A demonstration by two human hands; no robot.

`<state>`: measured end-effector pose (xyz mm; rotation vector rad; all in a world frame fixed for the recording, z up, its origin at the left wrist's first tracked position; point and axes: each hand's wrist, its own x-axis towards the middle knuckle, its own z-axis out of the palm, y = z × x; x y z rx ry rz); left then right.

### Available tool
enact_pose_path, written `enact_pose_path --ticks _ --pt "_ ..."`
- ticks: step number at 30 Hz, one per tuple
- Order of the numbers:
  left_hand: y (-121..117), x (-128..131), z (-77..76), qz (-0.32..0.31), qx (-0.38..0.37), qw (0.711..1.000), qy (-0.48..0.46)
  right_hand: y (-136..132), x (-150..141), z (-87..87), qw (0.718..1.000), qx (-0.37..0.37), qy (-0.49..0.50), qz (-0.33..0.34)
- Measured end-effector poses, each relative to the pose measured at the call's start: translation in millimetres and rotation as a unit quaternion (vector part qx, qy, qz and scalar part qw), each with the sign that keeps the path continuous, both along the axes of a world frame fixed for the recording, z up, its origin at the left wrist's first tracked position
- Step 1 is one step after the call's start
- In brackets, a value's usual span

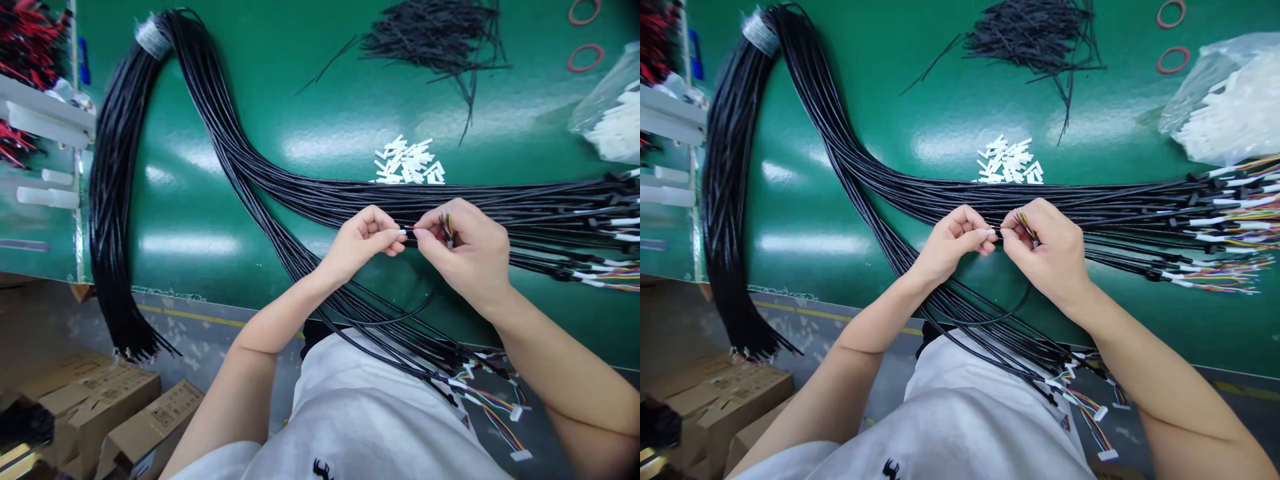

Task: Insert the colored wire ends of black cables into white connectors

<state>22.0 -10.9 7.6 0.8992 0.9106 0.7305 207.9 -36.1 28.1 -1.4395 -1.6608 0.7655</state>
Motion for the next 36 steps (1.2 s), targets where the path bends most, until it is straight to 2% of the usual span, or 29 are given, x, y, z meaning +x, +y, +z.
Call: enact_pose_path --ticks 4,7,13,23,29,33,36 --pt "-3 2 -10.9 0.008 -0.025 0.999 -0.048 -3 -5 -1.3 0.999 0.007 -0.043 0.015" --pt "-3 0 -9.8 -0.011 -0.026 0.998 -0.051 -4 -8 -3.1 0.998 0.004 -0.069 0.012" --pt "-9 -4 -5.0 -0.026 -0.077 0.994 -0.07 -5 -11 -2.1 0.994 0.014 -0.112 0.007" --pt "-5 -5 -7.0 -0.026 -0.039 0.998 -0.043 -4 -10 -7.1 0.991 0.083 -0.108 0.012" --pt "-6 -4 -6.5 -0.02 -0.042 0.998 -0.05 -5 -9 -9.0 0.991 0.026 -0.132 0.015" --pt "-7 -3 -5.2 -0.016 -0.05 0.998 -0.043 -4 -9 -15.7 0.982 0.127 -0.14 0.008" --pt "-6 -2 -3.2 -0.017 -0.05 0.998 -0.034 -3 -8 -17.8 0.977 0.143 -0.155 0.016"
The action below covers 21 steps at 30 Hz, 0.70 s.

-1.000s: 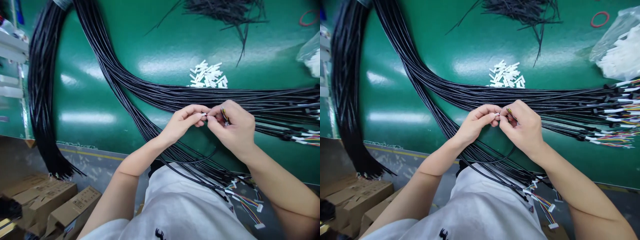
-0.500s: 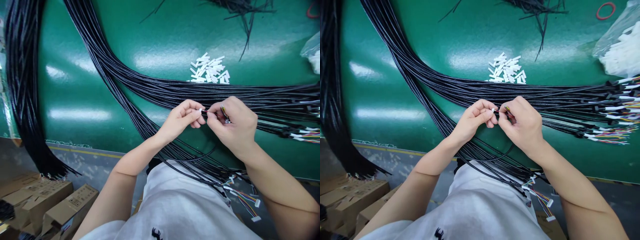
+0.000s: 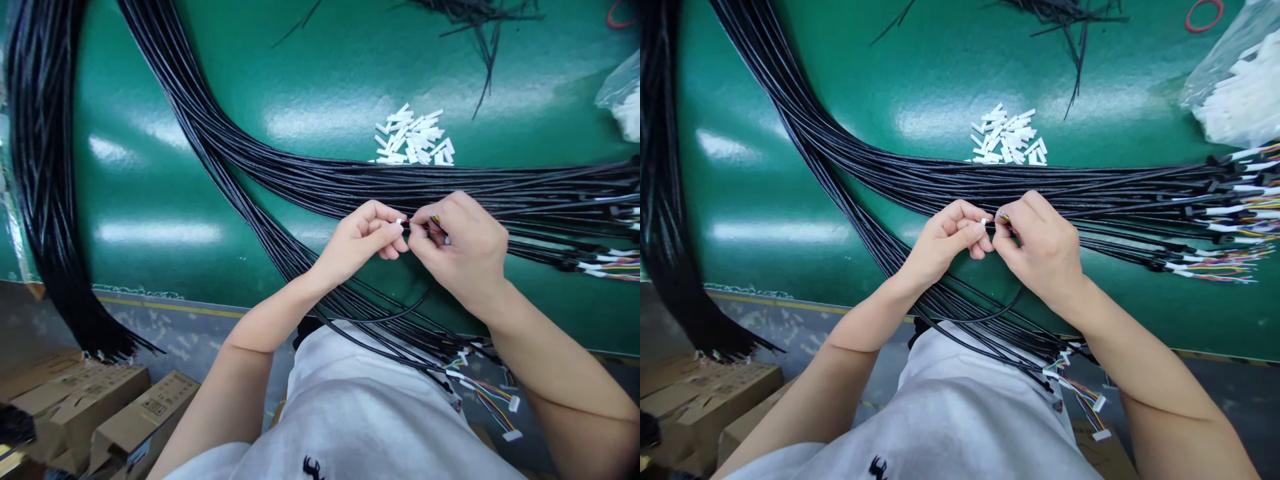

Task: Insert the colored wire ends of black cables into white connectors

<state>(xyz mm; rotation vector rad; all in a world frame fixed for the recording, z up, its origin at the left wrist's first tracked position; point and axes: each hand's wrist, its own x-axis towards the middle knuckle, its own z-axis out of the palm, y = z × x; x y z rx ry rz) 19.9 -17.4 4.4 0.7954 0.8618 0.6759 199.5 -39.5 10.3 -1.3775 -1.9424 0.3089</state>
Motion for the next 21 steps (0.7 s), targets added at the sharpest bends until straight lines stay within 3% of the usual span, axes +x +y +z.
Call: enact_pose_path --ticks 21 --pt "1.1 -1.1 -2.0 -0.023 0.01 1.0 0.009 -0.8 -0.9 2.3 0.997 -0.045 0.054 0.015"
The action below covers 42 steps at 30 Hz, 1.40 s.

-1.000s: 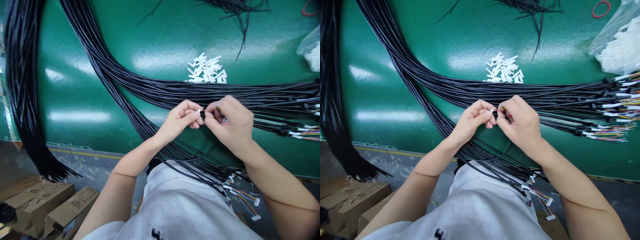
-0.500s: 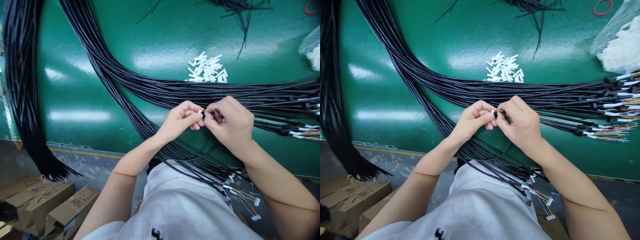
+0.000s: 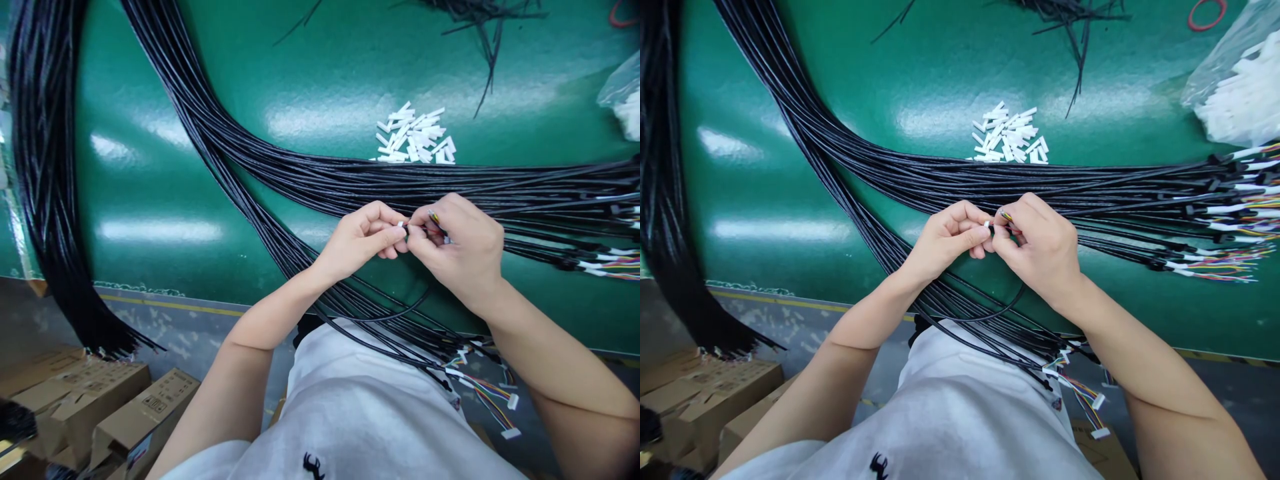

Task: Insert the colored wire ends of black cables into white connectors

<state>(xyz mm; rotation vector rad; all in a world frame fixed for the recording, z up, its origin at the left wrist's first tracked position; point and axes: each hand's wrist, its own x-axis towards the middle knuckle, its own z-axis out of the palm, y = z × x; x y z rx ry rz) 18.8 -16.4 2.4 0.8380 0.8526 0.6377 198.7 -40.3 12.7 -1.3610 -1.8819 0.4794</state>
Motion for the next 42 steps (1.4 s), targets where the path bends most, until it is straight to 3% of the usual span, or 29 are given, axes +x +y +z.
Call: enact_pose_path --ticks 2,4,6,8,10,12,21,30,37,42 --pt "0 1 0.2 0.005 0.006 1.0 -0.008 2 1 1.4 0.999 -0.03 0.039 0.001" --pt "1 1 0.0 0.021 0.014 1.0 -0.012 5 3 2.8 0.988 -0.107 0.111 0.002" --pt "2 1 -0.5 0.037 0.022 0.999 -0.011 8 6 3.8 0.952 -0.21 0.223 0.008" --pt "3 0 -0.9 0.046 0.027 0.999 -0.008 11 9 4.6 0.895 -0.29 0.338 0.01" --pt "3 0 -0.6 0.049 0.032 0.998 -0.003 13 11 5.6 0.852 -0.326 0.41 0.001" --pt "3 0 0.6 0.05 0.035 0.998 0.004 15 12 6.7 0.833 -0.338 0.437 -0.014" --pt "4 2 2.9 0.041 0.032 0.998 0.021 12 14 4.7 0.835 -0.335 0.438 0.008" --pt "4 1 1.6 0.051 0.035 0.998 0.029 17 15 12.9 0.807 -0.376 0.454 -0.025" --pt "5 1 1.1 0.061 0.032 0.997 0.029 16 20 6.8 0.812 -0.376 0.446 -0.015" --pt "5 1 2.0 0.071 0.032 0.997 0.027 18 21 5.1 0.794 -0.39 0.467 -0.02"
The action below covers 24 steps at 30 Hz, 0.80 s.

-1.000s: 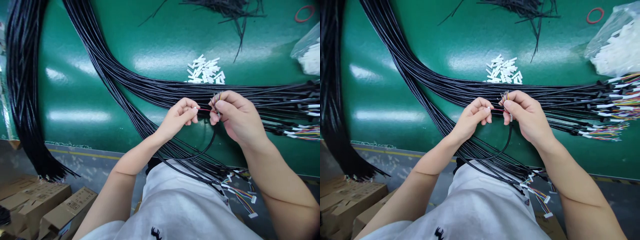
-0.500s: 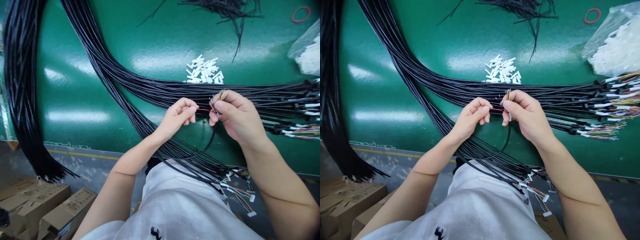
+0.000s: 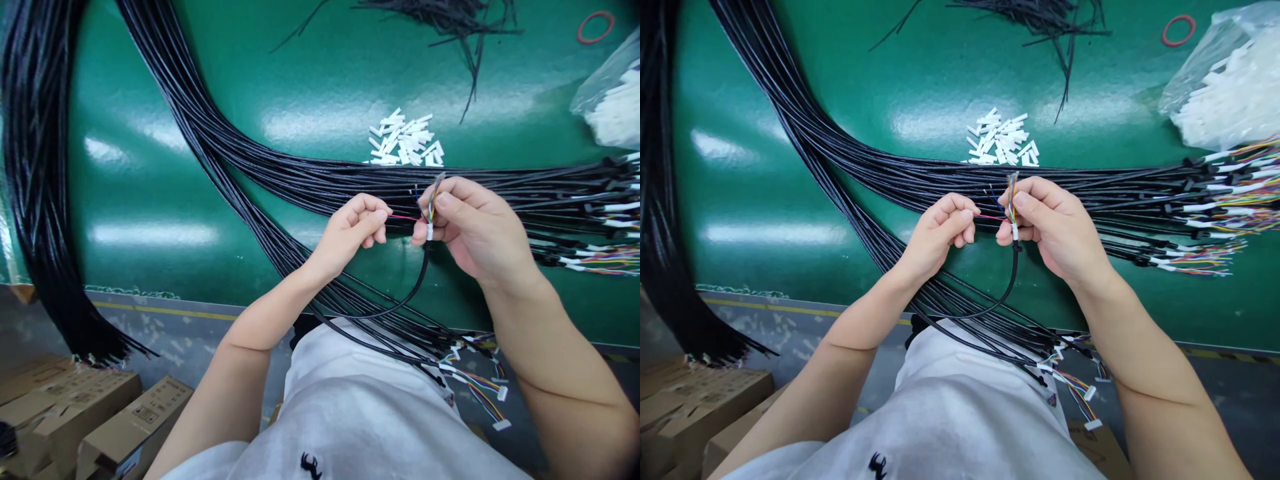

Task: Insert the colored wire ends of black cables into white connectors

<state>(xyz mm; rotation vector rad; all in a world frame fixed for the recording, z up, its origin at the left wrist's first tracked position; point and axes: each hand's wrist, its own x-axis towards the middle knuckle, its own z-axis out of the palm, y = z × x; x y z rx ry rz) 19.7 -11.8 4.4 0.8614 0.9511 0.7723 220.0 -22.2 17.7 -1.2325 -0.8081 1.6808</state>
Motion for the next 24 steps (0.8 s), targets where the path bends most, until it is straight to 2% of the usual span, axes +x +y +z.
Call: enact_pose_path --ticks 7,13,19,24 --pt "-0.4 -0.8 0.3 0.003 0.0 1.0 0.005 0.0 -0.3 1.3 1.0 0.001 0.004 -0.002" --pt "-1.4 -0.3 1.0 -0.001 0.003 1.0 0.012 -2.9 1.4 0.1 0.992 0.075 -0.101 0.023" --pt "-1.0 -1.0 0.0 0.003 0.011 1.0 0.004 0.5 4.7 3.3 0.998 0.005 -0.061 -0.009" --pt "-0.6 -1.3 0.5 0.007 0.006 1.0 0.005 2.6 5.9 0.5 0.998 0.0 -0.064 -0.017"
